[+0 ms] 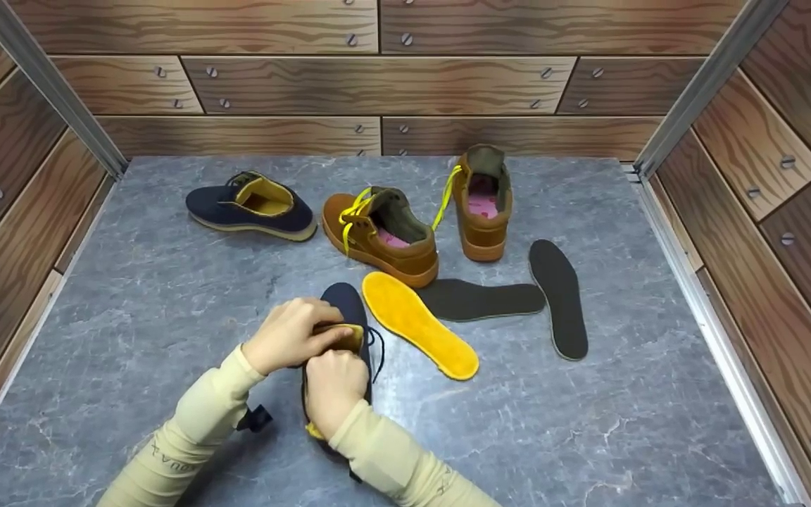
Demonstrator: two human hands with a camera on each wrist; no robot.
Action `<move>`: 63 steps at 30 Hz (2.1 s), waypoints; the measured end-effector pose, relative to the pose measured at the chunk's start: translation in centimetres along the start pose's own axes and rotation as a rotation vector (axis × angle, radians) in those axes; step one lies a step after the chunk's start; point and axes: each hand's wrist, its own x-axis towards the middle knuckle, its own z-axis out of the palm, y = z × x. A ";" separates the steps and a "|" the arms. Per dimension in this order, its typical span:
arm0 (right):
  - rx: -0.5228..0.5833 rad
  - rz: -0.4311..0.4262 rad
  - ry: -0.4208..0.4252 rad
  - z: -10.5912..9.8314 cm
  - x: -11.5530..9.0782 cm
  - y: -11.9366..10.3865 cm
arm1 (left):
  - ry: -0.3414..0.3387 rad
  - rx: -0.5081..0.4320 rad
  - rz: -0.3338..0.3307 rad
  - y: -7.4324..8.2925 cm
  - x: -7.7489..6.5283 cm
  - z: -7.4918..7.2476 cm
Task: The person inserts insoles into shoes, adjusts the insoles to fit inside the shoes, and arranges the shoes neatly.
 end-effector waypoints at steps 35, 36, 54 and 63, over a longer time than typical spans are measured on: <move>0.319 -0.148 -0.369 -5.2 -1.9 1.5 | -0.030 -0.007 -0.025 0.1 -0.2 -0.1; 0.330 -0.150 -0.359 -5.1 -1.9 1.6 | -0.030 -0.008 -0.024 0.1 -0.2 -0.1; 0.298 -0.185 -0.426 -1.5 0.0 2.1 | -0.009 -0.010 -0.003 0.0 -0.2 0.0; 0.148 -0.238 -0.567 -0.8 0.6 1.9 | -0.008 -0.004 0.010 0.0 -0.1 -0.1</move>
